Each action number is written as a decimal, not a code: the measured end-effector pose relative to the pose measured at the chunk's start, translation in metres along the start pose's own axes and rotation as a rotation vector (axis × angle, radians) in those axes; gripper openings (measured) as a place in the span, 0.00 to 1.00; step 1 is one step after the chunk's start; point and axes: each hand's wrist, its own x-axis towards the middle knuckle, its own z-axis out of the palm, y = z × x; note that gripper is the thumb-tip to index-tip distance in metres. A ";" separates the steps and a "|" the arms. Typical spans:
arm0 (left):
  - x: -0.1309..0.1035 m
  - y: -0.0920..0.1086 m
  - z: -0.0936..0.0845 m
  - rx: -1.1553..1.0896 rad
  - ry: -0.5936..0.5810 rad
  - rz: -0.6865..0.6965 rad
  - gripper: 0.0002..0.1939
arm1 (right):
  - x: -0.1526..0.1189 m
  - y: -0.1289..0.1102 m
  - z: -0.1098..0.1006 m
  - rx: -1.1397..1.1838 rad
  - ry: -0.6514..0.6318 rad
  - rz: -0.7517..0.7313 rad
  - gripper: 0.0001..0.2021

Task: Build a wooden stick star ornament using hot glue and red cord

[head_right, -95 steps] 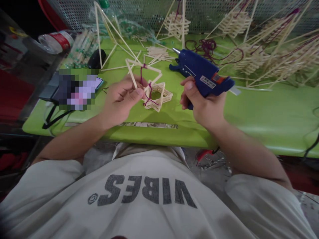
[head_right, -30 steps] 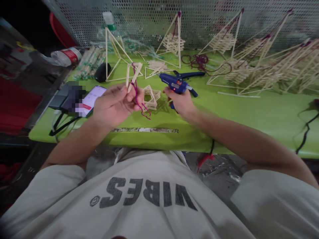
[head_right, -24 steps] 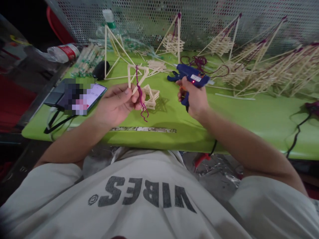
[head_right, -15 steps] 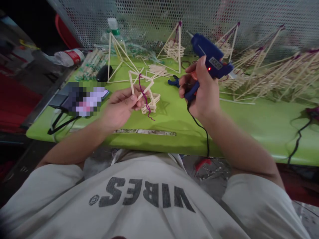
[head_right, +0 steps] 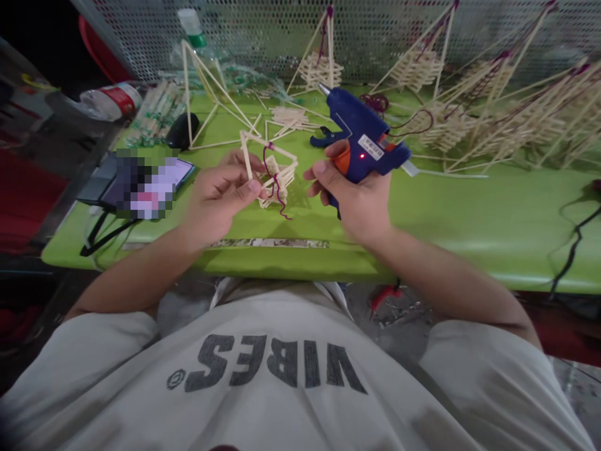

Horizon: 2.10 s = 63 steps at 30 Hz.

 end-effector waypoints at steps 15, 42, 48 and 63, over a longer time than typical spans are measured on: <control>-0.004 -0.002 0.006 0.045 -0.080 -0.031 0.21 | -0.003 -0.002 0.009 0.084 0.014 0.094 0.38; -0.005 0.001 0.006 0.151 -0.085 -0.005 0.23 | -0.001 0.003 0.003 0.004 0.010 0.086 0.32; -0.001 0.001 0.005 0.066 -0.073 -0.040 0.23 | 0.002 0.007 -0.001 0.002 -0.032 0.099 0.30; 0.005 -0.003 0.000 -0.215 0.084 -0.116 0.22 | 0.036 0.022 -0.014 0.057 -0.035 0.302 0.44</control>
